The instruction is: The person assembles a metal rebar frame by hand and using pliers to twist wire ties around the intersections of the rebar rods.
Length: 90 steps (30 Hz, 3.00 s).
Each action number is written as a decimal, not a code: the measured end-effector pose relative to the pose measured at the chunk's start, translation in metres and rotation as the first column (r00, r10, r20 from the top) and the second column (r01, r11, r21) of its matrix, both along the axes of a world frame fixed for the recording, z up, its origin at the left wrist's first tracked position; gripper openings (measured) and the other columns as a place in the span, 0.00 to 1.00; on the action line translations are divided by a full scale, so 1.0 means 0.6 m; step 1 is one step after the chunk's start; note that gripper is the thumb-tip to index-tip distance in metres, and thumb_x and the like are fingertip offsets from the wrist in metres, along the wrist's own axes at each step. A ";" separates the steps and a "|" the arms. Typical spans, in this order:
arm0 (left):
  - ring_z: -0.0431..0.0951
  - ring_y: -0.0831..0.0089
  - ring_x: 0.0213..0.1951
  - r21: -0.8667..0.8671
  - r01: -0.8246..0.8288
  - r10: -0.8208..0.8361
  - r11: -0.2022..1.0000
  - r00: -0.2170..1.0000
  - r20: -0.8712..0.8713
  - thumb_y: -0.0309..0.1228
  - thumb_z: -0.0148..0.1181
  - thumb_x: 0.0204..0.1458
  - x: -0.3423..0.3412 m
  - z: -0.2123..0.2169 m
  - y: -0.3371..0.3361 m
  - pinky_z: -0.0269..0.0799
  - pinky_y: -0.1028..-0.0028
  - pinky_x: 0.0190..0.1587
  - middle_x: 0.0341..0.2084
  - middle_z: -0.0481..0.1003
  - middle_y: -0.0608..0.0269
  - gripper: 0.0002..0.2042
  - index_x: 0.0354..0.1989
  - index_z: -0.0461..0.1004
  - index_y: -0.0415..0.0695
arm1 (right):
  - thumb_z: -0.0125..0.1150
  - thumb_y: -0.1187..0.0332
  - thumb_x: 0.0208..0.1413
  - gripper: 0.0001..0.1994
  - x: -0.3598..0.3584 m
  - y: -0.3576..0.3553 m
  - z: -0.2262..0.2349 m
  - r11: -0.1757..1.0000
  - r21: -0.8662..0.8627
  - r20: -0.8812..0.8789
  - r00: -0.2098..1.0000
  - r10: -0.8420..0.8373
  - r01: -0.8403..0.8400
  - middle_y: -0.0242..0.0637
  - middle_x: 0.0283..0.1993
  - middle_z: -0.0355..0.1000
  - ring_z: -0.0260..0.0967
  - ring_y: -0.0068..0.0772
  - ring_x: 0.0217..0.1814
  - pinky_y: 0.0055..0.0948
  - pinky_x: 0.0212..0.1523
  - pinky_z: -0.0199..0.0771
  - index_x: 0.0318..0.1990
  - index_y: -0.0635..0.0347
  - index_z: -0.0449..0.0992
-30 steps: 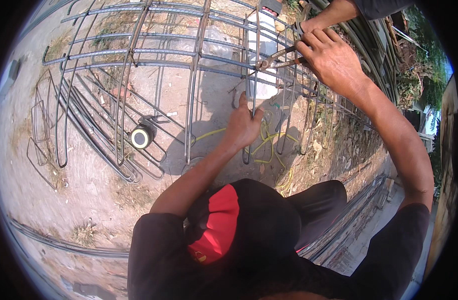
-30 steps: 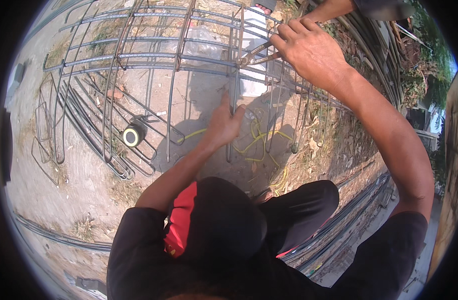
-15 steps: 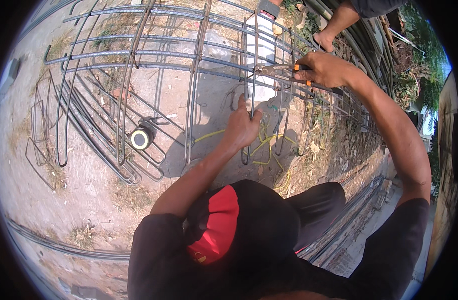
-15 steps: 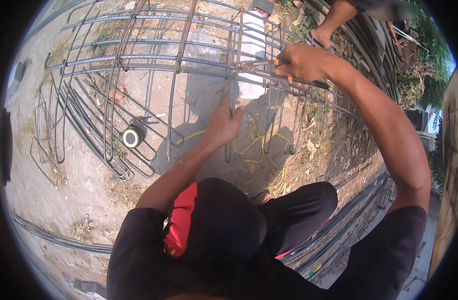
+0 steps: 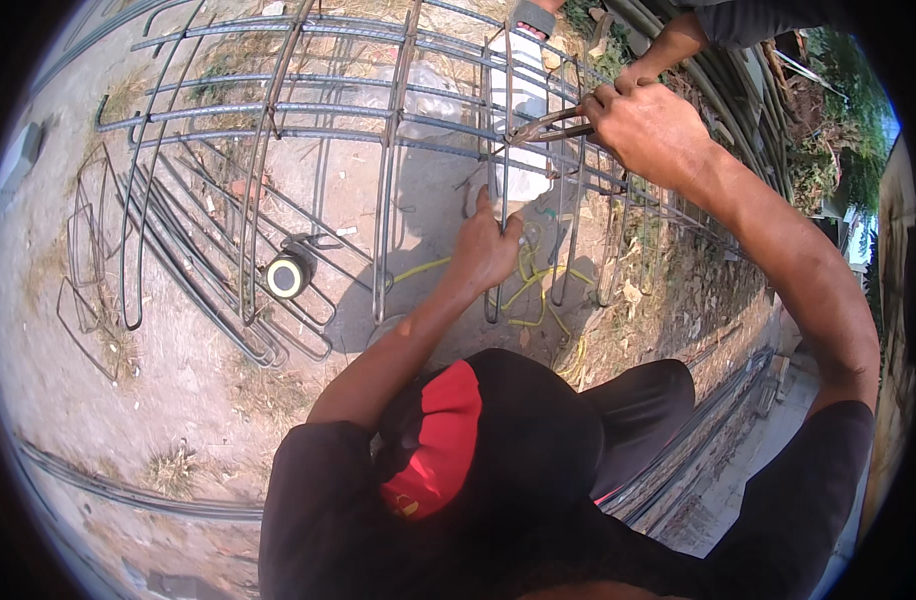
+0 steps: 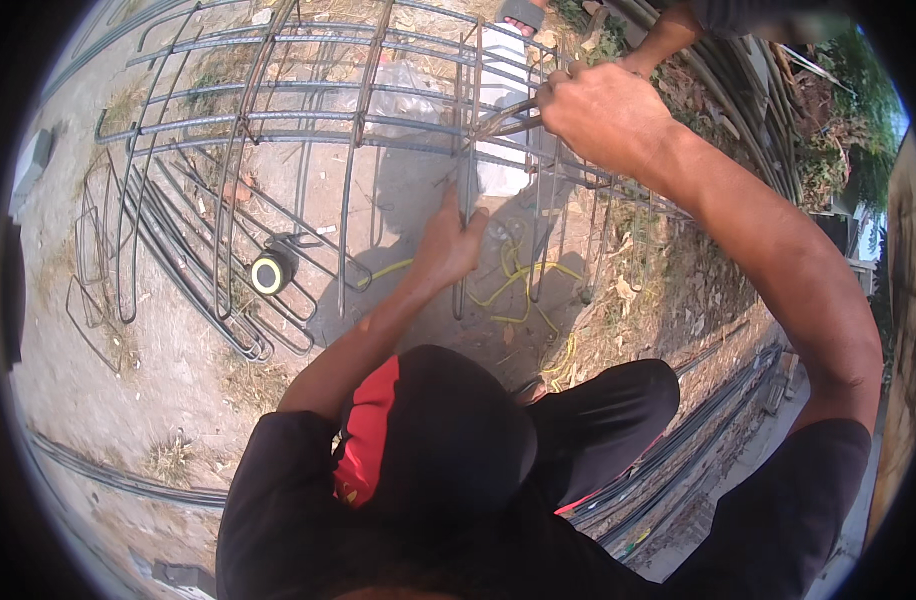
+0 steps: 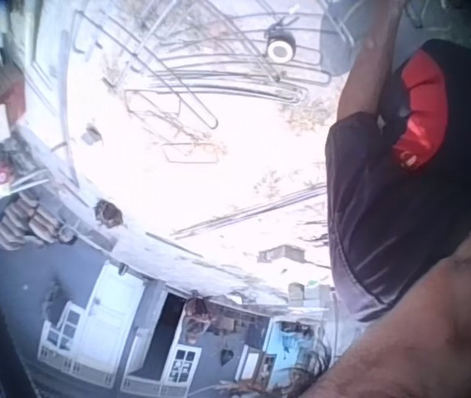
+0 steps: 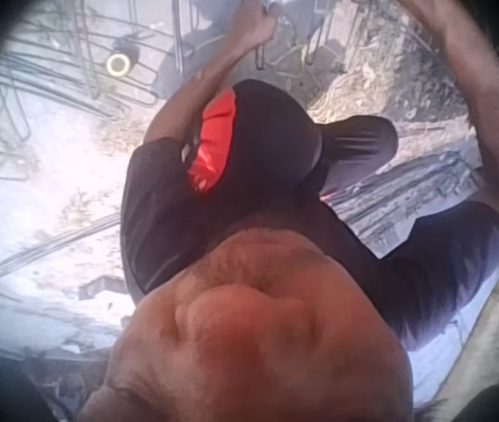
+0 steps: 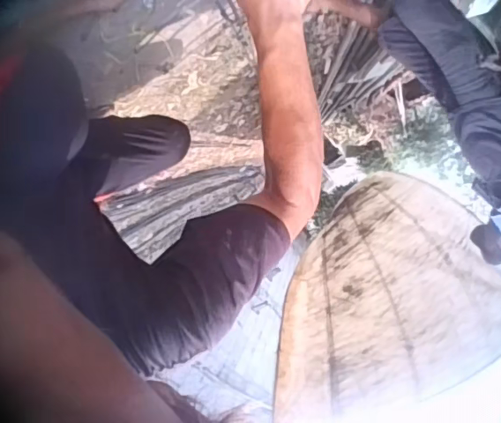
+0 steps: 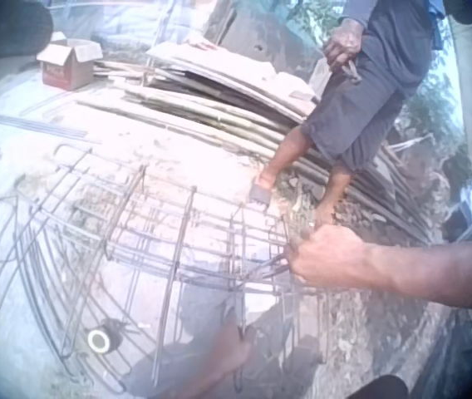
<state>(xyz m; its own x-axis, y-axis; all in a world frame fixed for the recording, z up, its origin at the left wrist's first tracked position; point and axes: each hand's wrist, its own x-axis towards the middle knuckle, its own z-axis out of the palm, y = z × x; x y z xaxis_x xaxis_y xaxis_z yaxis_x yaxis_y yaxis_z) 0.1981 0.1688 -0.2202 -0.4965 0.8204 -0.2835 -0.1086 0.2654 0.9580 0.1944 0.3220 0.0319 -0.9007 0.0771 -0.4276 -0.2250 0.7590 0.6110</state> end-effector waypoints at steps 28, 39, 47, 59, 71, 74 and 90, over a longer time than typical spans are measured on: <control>0.81 0.40 0.35 0.006 0.000 0.000 1.000 1.000 0.031 0.41 0.53 0.60 -0.001 -0.002 0.003 0.74 0.53 0.43 0.25 0.77 0.33 0.39 0.69 0.48 0.19 | 0.62 0.71 0.54 0.10 0.037 0.041 -0.029 0.977 -0.088 -0.224 0.960 0.171 -0.194 0.41 0.43 0.75 0.80 0.44 0.41 0.43 0.40 0.79 0.42 0.64 0.75; 0.83 0.50 0.27 0.046 0.027 -0.034 0.999 0.986 0.162 0.46 0.56 0.61 -0.019 0.053 -0.011 0.79 0.58 0.36 0.33 0.80 0.37 0.43 0.71 0.47 0.22 | 0.60 0.42 0.63 0.28 0.069 0.082 -0.062 -0.152 -0.569 0.568 0.253 -0.783 0.808 0.37 0.19 0.72 0.70 0.28 0.12 0.28 0.11 0.72 0.41 0.65 0.79; 0.75 0.55 0.55 0.004 -0.158 0.148 0.987 0.918 -0.368 0.43 0.64 0.59 -0.031 0.061 -0.024 0.73 0.59 0.53 0.59 0.69 0.37 0.40 0.73 0.53 0.35 | 0.66 0.56 0.63 0.20 0.127 0.090 -0.070 -0.007 -0.726 0.473 0.493 -0.730 0.687 0.32 0.28 0.77 0.72 0.22 0.24 0.24 0.24 0.73 0.54 0.62 0.80; 0.79 0.71 0.28 0.276 -0.405 0.449 0.872 0.886 -0.117 0.33 0.63 0.59 -0.080 0.041 0.019 0.74 0.71 0.32 0.27 0.82 0.57 0.13 0.43 0.81 0.34 | 0.66 0.66 0.62 0.13 0.584 0.010 -0.086 -0.583 -0.747 0.618 0.010 -0.786 0.319 0.31 0.31 0.77 0.74 0.22 0.33 0.25 0.36 0.74 0.49 0.65 0.82; 0.72 0.77 0.31 0.091 -0.450 0.423 0.888 0.880 0.218 0.39 0.68 0.58 -0.080 0.041 0.090 0.68 0.74 0.37 0.29 0.80 0.64 0.16 0.38 0.84 0.34 | 0.66 0.65 0.59 0.18 0.653 -0.056 -0.269 -0.019 -0.764 0.386 0.433 -0.815 0.645 0.50 0.48 0.79 0.79 0.51 0.47 0.42 0.50 0.77 0.55 0.63 0.79; 0.72 0.76 0.29 0.098 -0.465 0.435 0.880 0.870 0.231 0.39 0.68 0.58 -0.088 0.036 0.090 0.69 0.73 0.37 0.29 0.81 0.62 0.16 0.36 0.84 0.34 | 0.64 0.71 0.55 0.13 0.448 -0.042 -0.117 0.427 -0.745 0.104 0.722 -0.684 0.512 0.43 0.51 0.78 0.76 0.48 0.54 0.44 0.53 0.77 0.49 0.59 0.81; 0.74 0.77 0.25 0.187 -0.484 0.390 0.855 0.837 0.384 0.34 0.69 0.55 -0.078 0.007 0.110 0.68 0.70 0.29 0.22 0.81 0.60 0.14 0.33 0.83 0.30 | 0.54 0.68 0.59 0.08 0.041 0.015 -0.079 0.956 -0.282 0.163 0.986 -0.040 0.085 0.45 0.33 0.79 0.79 0.46 0.38 0.45 0.46 0.76 0.37 0.60 0.79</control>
<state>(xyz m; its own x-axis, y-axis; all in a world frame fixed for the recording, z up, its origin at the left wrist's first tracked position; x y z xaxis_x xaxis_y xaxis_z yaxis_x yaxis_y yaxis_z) 0.1513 0.2347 -0.2159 -0.7401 0.6049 -0.2938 -0.4641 -0.1433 0.8741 0.2189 0.3309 -0.0154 -0.8194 -0.0156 -0.5730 -0.2457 0.9127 0.3264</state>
